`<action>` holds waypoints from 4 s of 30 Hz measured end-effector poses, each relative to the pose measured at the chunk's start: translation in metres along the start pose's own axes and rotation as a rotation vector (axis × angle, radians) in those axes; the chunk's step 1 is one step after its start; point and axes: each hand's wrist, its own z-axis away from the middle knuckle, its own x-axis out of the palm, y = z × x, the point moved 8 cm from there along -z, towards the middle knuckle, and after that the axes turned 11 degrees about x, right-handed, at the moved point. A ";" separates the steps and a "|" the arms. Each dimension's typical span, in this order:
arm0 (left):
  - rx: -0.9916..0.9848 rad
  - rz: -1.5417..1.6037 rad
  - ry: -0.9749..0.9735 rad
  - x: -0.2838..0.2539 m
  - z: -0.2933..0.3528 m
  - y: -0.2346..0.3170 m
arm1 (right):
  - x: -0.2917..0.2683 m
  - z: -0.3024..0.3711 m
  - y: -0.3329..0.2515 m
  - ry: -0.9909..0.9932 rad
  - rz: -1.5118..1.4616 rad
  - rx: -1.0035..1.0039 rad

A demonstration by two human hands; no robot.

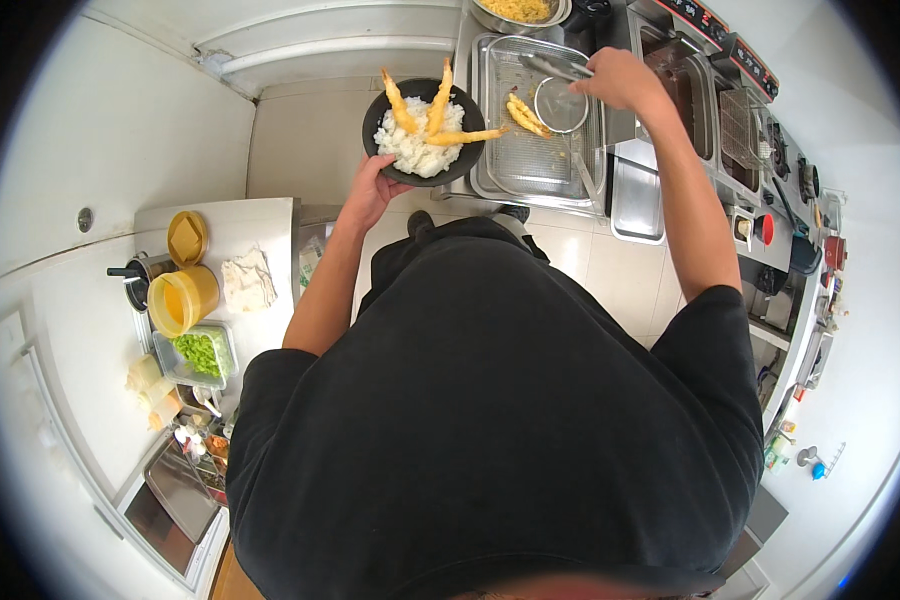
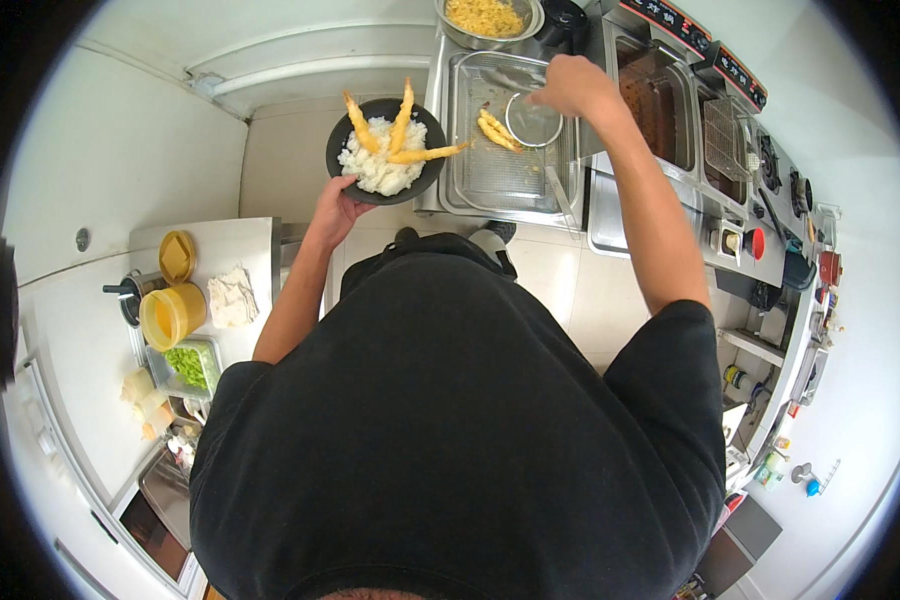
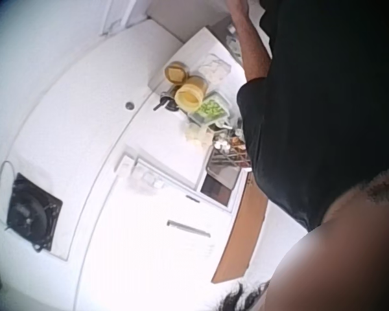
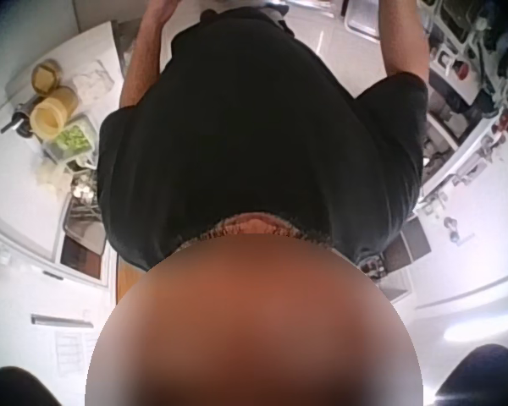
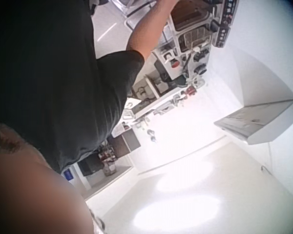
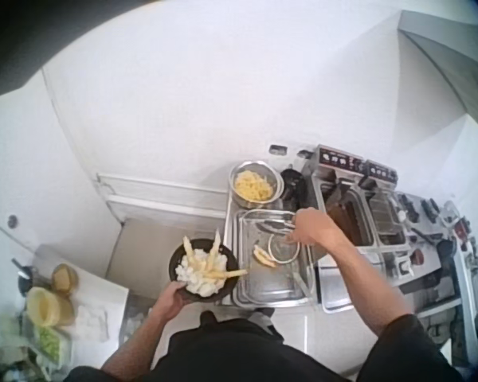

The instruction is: The person retrieves a container of shredded meat from the refrigerator and places it back. They then pick up a bowl of rice and use tongs to add french fries and shredded cheese. Finally, they add lettuce and a small cup of sauce to the bowl.

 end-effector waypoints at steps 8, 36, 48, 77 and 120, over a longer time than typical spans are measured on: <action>-0.004 -0.027 0.051 -0.001 0.006 0.004 | 0.107 -0.013 -0.028 -0.073 0.177 -0.068; -0.060 -0.027 -0.066 0.016 -0.011 0.018 | -0.082 0.104 -0.159 0.719 0.561 -1.039; -0.050 0.004 -0.008 0.012 -0.005 0.011 | -0.029 0.092 -0.188 0.770 0.703 -0.930; -0.035 0.013 -0.071 0.023 -0.009 0.011 | -0.046 0.099 -0.201 0.718 0.704 -0.954; 0.176 0.180 0.044 0.051 -0.019 0.021 | -0.006 0.042 -0.138 -0.027 -0.216 -0.215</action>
